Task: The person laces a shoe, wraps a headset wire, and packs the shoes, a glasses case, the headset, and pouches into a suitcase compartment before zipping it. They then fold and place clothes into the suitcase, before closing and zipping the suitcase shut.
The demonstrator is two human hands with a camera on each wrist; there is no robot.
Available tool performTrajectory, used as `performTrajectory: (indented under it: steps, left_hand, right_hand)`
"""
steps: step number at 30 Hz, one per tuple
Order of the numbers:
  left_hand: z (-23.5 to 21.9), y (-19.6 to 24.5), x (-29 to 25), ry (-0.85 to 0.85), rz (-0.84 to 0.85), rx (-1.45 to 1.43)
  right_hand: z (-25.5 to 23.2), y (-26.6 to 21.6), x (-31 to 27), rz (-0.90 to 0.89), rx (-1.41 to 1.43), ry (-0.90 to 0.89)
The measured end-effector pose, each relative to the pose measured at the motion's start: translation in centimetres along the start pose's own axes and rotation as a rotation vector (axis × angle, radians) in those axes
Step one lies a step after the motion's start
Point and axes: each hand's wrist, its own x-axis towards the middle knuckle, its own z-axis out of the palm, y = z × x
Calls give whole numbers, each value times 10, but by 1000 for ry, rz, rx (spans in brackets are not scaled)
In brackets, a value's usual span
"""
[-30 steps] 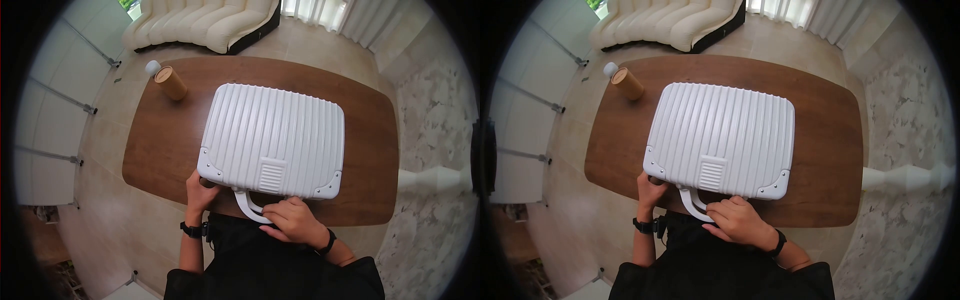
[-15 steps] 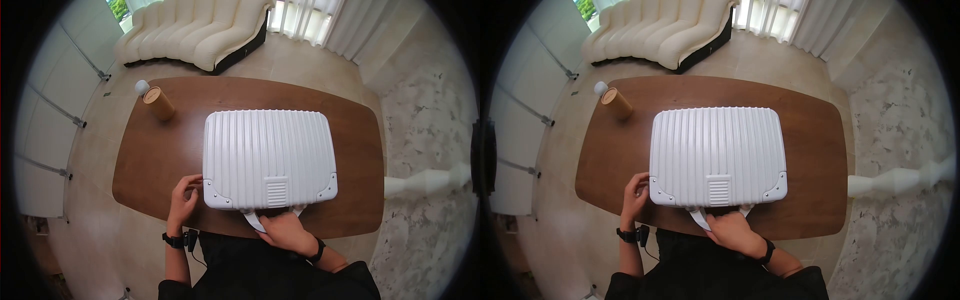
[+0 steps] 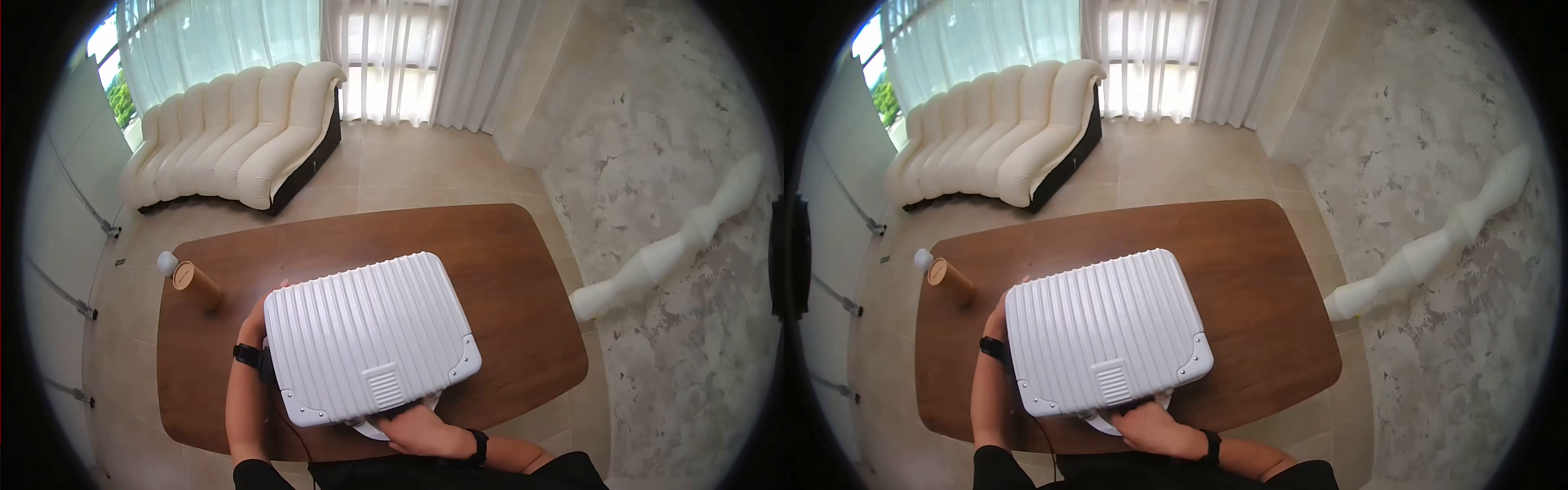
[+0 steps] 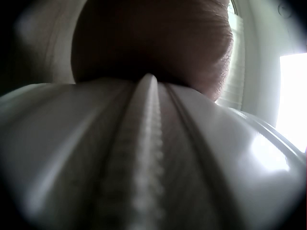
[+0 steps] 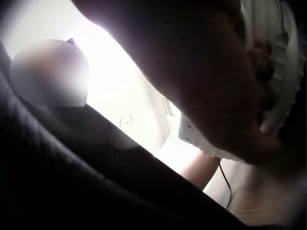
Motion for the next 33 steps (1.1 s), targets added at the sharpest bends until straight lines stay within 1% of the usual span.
performTrajectory:
  steps: [1, 5, 7, 8, 10, 11, 13, 14, 16, 17, 18, 19, 20, 22, 23, 25, 26, 28, 29, 31, 32, 33]
  left_hand:
    - [-5, -3, 2, 45, -62, -41]
    - [-16, -12, 2, 109, -23, 39]
    - [-19, -7, 5, -37, -2, -50]
    - [-22, -6, 8, -28, 0, -53]
    - [-29, -3, 17, -76, -66, 96]
    - [-21, 8, 15, -71, -61, 97]
    - [-5, 27, 13, -52, -136, 224]
    - [-5, 29, 13, -52, -132, 227]
    - [-8, 29, 15, -76, -210, 288]
    - [-16, 24, 19, -79, -207, 291]
    - [-28, 14, 25, -103, -187, 285]
    - [-31, 11, 27, -126, -168, 278]
    - [-33, 7, 29, -124, -169, 277]
    - [-35, 5, 32, -178, -116, 338]
    - [-25, 13, 28, -176, -113, 339]
    - [-10, 27, 20, -52, -162, 299]
    - [-9, 28, 20, -53, -163, 299]
    - [-4, 31, 18, -209, -45, 227]
    - [1, 34, 14, -209, -46, 227]
    - [12, 38, 4, -93, 61, 309]
    - [11, 35, 4, -91, 60, 311]
    - [9, 28, 5, -48, 82, 252]
  right_hand:
    - [-1, -1, 2, 13, 35, -39]
    - [-10, -3, 6, -18, 35, -4]
    - [-9, -2, 7, 28, 42, -124]
    - [-11, -2, 8, 20, 42, -129]
    - [-18, -5, 9, 62, 34, -196]
    - [-15, -4, 8, 56, 30, -196]
    - [-11, -1, 8, 0, 31, -76]
    - [-12, -2, 8, -1, 28, -73]
    - [-17, -5, 7, 36, 35, -87]
    - [-18, -6, 7, 37, 32, -83]
    - [-17, -6, 7, 45, 2, -121]
    - [-17, -7, 7, 53, -27, -162]
    - [-17, -7, 7, 51, -27, -163]
    - [-16, -6, 7, 30, -26, -126]
    - [-13, -4, 7, 27, -28, -126]
    - [-8, -2, 6, 18, -34, -111]
    - [-8, -2, 5, 19, -34, -111]
    - [-12, -5, 6, 39, -35, -148]
    - [-13, -6, 6, 39, -34, -148]
    - [-15, -8, 7, 56, -28, -159]
    - [-12, -7, 6, 54, -27, -159]
    - [-6, -5, 5, 66, -21, -170]
